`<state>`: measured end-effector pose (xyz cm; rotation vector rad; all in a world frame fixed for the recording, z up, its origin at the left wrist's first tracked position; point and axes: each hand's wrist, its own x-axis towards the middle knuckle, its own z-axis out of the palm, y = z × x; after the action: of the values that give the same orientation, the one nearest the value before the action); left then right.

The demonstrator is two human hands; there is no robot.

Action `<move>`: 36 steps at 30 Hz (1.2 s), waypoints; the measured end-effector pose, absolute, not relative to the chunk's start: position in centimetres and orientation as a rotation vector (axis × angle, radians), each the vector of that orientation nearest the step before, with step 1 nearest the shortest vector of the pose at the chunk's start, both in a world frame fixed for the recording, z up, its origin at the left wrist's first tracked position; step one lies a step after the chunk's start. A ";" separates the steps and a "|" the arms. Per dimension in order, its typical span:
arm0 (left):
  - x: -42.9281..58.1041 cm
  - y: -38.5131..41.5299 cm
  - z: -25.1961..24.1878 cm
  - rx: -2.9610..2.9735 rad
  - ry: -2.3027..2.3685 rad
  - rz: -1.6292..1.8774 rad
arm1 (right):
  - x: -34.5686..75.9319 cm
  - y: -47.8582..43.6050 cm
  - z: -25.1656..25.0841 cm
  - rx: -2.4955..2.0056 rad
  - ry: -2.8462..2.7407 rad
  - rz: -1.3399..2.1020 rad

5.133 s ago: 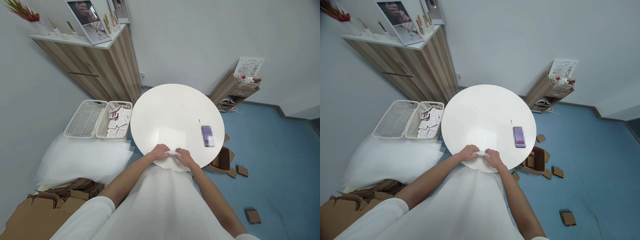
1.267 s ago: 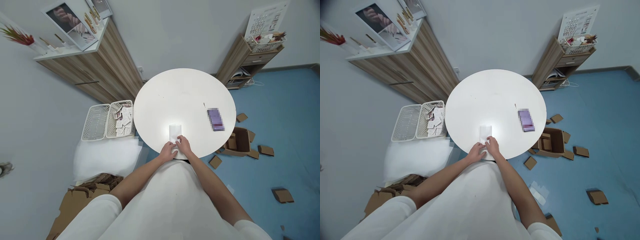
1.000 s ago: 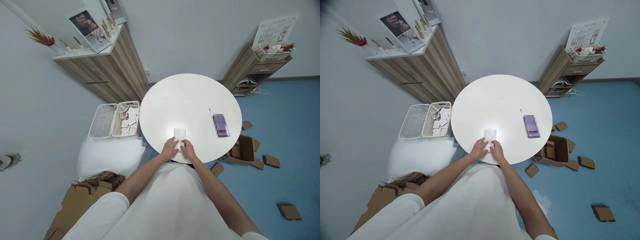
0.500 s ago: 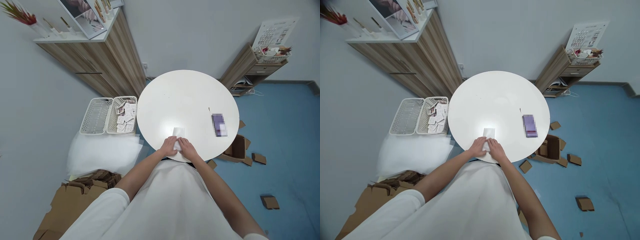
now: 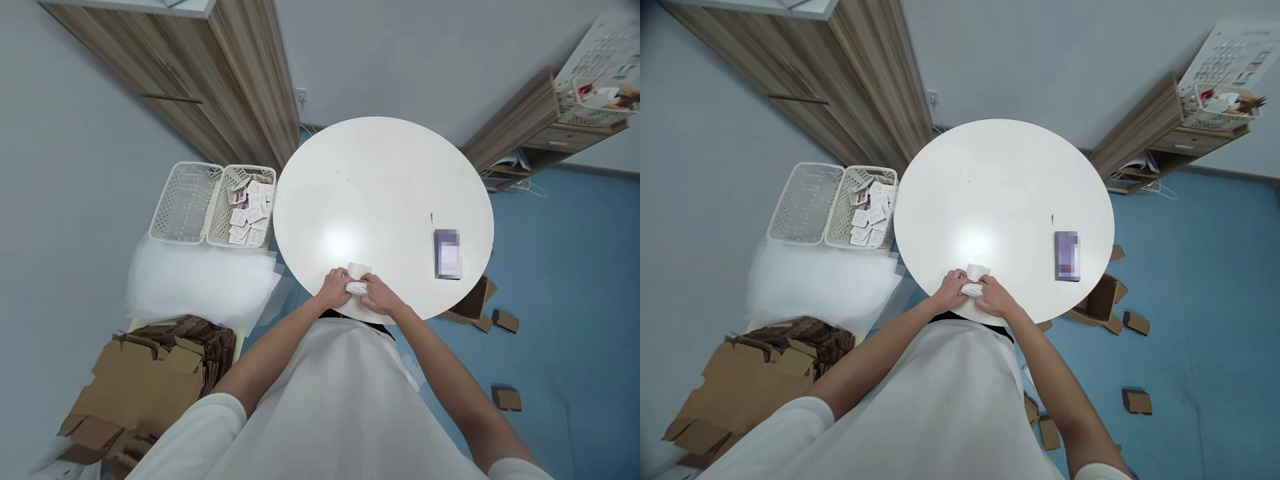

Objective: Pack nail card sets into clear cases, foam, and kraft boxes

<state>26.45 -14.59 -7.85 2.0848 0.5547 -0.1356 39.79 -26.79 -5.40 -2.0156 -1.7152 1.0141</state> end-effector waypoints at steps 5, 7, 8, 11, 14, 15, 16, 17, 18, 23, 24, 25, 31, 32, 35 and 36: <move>26.9 -13.8 -7.5 1.887 0.678 -0.212 | 41.7 -25.4 -6.4 -1.967 -1.615 1.099; 27.1 -13.7 -7.8 1.853 0.750 -0.171 | 42.0 -25.1 -7.2 -1.988 -1.526 1.063; 27.2 -13.7 -7.9 1.853 0.797 -0.155 | 42.1 -25.0 -7.6 -2.031 -1.480 1.021; 27.6 -14.1 -8.4 1.926 0.937 -0.125 | 41.8 -24.6 -9.0 -2.247 -1.383 0.838; 28.4 -14.8 -8.3 2.056 1.063 -0.103 | 41.4 -24.2 -9.8 -2.408 -1.328 0.677; 28.7 -15.0 -8.2 2.077 1.106 -0.099 | 41.3 -24.1 -9.9 -2.428 -1.296 0.648; 28.9 -15.2 -8.1 2.073 1.141 -0.094 | 41.2 -24.2 -9.9 -2.436 -1.247 0.627; 29.0 -15.3 -8.1 2.048 1.163 -0.085 | 41.2 -24.4 -9.9 -2.431 -1.183 0.611; 29.2 -15.4 -8.0 2.010 1.170 -0.071 | 41.1 -24.8 -9.8 -2.414 -1.114 0.601; 29.2 -15.6 -8.4 1.877 1.155 0.042 | 40.5 -28.0 -8.9 -2.264 -0.920 0.697; 29.1 -15.7 -8.5 1.871 1.165 0.054 | 40.2 -28.7 -8.8 -2.239 -0.919 0.738; 29.1 -15.9 -8.5 1.866 1.181 0.060 | 39.9 -29.1 -8.7 -2.210 -0.924 0.783; 28.4 -16.3 -8.6 1.801 1.346 0.022 | 37.8 -29.5 -8.9 -2.014 -0.797 1.055; 28.3 -16.2 -8.5 1.783 1.365 0.005 | 37.6 -29.4 -9.0 -1.988 -0.733 1.088; 28.1 -15.9 -8.5 1.736 1.370 -0.019 | 37.3 -29.1 -8.9 -1.922 -0.563 1.147; 28.1 -15.8 -8.5 1.729 1.362 -0.018 | 37.2 -29.0 -8.8 -1.908 -0.522 1.156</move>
<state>28.12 -15.80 -8.53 1.7287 1.3619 -0.0178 37.24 -29.02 -8.85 -1.9081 -0.5217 1.1556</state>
